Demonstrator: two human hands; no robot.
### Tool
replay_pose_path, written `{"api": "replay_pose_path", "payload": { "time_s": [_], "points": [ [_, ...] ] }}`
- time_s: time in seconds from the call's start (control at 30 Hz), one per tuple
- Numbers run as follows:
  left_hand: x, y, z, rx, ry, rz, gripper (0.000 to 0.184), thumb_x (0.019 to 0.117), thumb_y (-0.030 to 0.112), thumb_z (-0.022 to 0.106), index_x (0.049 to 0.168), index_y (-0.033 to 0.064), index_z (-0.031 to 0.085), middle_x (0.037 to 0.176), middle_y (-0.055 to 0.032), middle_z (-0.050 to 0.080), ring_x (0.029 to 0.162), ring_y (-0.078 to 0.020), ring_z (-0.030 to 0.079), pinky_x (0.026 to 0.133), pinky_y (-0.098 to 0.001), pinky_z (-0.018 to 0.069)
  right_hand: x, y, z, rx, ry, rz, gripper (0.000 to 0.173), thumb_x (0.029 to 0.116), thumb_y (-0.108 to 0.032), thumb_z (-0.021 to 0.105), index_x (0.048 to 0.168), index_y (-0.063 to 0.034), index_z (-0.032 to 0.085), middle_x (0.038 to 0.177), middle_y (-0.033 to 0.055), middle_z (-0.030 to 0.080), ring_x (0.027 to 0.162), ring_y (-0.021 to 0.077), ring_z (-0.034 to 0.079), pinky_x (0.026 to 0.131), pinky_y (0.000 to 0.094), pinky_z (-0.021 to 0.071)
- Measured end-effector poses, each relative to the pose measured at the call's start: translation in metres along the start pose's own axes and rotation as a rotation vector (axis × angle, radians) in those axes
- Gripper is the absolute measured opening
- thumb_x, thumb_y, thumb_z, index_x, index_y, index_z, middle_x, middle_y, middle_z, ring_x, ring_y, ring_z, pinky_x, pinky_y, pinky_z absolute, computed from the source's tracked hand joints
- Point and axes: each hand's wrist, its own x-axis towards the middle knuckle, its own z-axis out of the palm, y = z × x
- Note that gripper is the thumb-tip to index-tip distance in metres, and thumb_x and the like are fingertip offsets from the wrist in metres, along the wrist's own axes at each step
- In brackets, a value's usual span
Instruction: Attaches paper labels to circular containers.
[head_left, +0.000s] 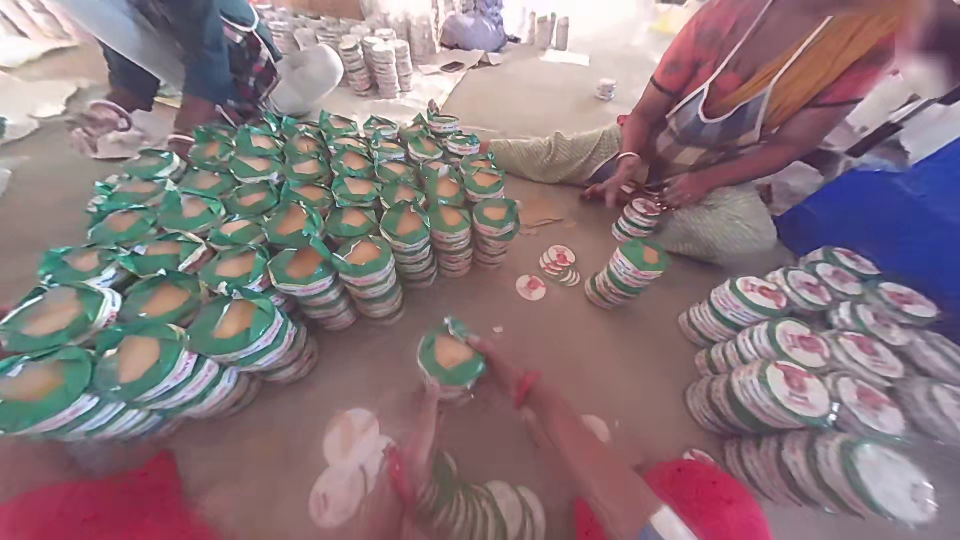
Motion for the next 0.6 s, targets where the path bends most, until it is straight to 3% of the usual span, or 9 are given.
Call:
{"api": "replay_pose_path", "payload": {
  "time_s": [0.1,0.17,0.23,0.3,0.33,0.43,0.53,0.6],
  "points": [
    [-0.067,-0.024,0.002,0.136,-0.101,-0.022,0.088,0.0994,0.064,0.04,0.159,0.0013,0.023,0.161,-0.0171,0.034,0.148,-0.0202,0.036,0.121,-0.0389,0.033,-0.075,0.018,0.005,-0.043,0.043,0.07,0.053,0.1046,-0.038,0.043,0.141,0.0,0.05,0.125,0.0166,0.063,0.11,0.0201,0.063,0.094,0.0402,0.0538],
    [-0.094,-0.024,0.0,0.21,-0.091,0.033,0.093,0.0915,0.053,0.059,0.158,-0.001,0.024,0.158,-0.0205,0.037,0.145,-0.0217,0.039,0.119,-0.0399,0.0347,-0.11,0.034,0.009,-0.059,0.094,0.061,0.049,0.1042,-0.034,0.045,0.136,0.0025,0.053,0.12,0.0154,0.064,0.105,0.0178,0.063,0.093,0.0383,0.0539],
    [-0.095,-0.017,-0.011,0.22,-0.173,0.192,0.104,0.0865,0.051,0.069,0.16,-0.0016,0.017,0.163,-0.0197,0.03,0.148,-0.021,0.036,0.119,-0.0389,0.0352,-0.124,0.051,0.008,-0.051,0.087,-0.008,0.051,0.101,-0.035,0.05,0.136,0.002,0.052,0.117,0.0133,0.066,0.102,0.0159,0.065,0.09,0.0369,0.0564],
    [-0.084,0.002,-0.013,0.238,-0.284,0.335,0.097,0.0909,0.051,0.067,0.161,0.0022,0.021,0.165,-0.0118,0.03,0.148,-0.0155,0.037,0.119,-0.0354,0.0374,-0.133,0.053,0.014,-0.039,0.076,-0.036,0.05,0.1031,-0.033,0.052,0.138,0.0022,0.051,0.12,0.0139,0.065,0.104,0.0159,0.065,0.092,0.0359,0.0562],
    [-0.077,0.008,-0.009,0.253,-0.324,0.368,0.084,0.0945,0.043,0.064,0.159,0.003,0.027,0.162,-0.0097,0.036,0.143,-0.0126,0.042,0.116,-0.0331,0.0404,-0.136,0.051,0.018,-0.027,0.098,-0.034,0.048,0.1045,-0.031,0.052,0.138,0.0027,0.051,0.121,0.0154,0.065,0.105,0.0171,0.065,0.093,0.0367,0.0555],
    [-0.055,0.018,0.004,0.167,-0.396,0.361,0.056,0.0986,0.021,0.056,0.15,0.0042,0.044,0.139,-0.0064,0.06,0.117,-0.009,0.063,0.099,-0.0289,0.0542,-0.137,0.045,0.03,0.009,0.218,-0.029,0.045,0.1064,-0.032,0.051,0.137,0.0014,0.055,0.123,0.0179,0.065,0.107,0.0214,0.065,0.093,0.0407,0.0551],
    [-0.052,0.018,0.008,0.145,-0.371,0.399,0.047,0.097,0.012,0.051,0.142,0.0,0.051,0.134,-0.0057,0.062,0.113,-0.0063,0.063,0.097,-0.0252,0.0528,-0.147,0.049,0.024,-0.018,0.332,-0.07,0.046,0.1086,-0.03,0.048,0.141,0.0021,0.051,0.134,0.0208,0.06,0.118,0.0258,0.062,0.101,0.0438,0.0516],
    [-0.052,0.015,0.007,0.163,-0.325,0.453,0.043,0.0977,0.011,0.049,0.139,-0.0023,0.054,0.136,-0.0073,0.062,0.115,-0.0056,0.062,0.099,-0.0244,0.0516,-0.158,0.062,0.002,-0.313,0.486,-0.094,0.043,0.1075,-0.028,0.051,0.14,0.0003,0.055,0.133,0.0191,0.063,0.118,0.0251,0.064,0.102,0.0408,0.0511]
  ]
}}
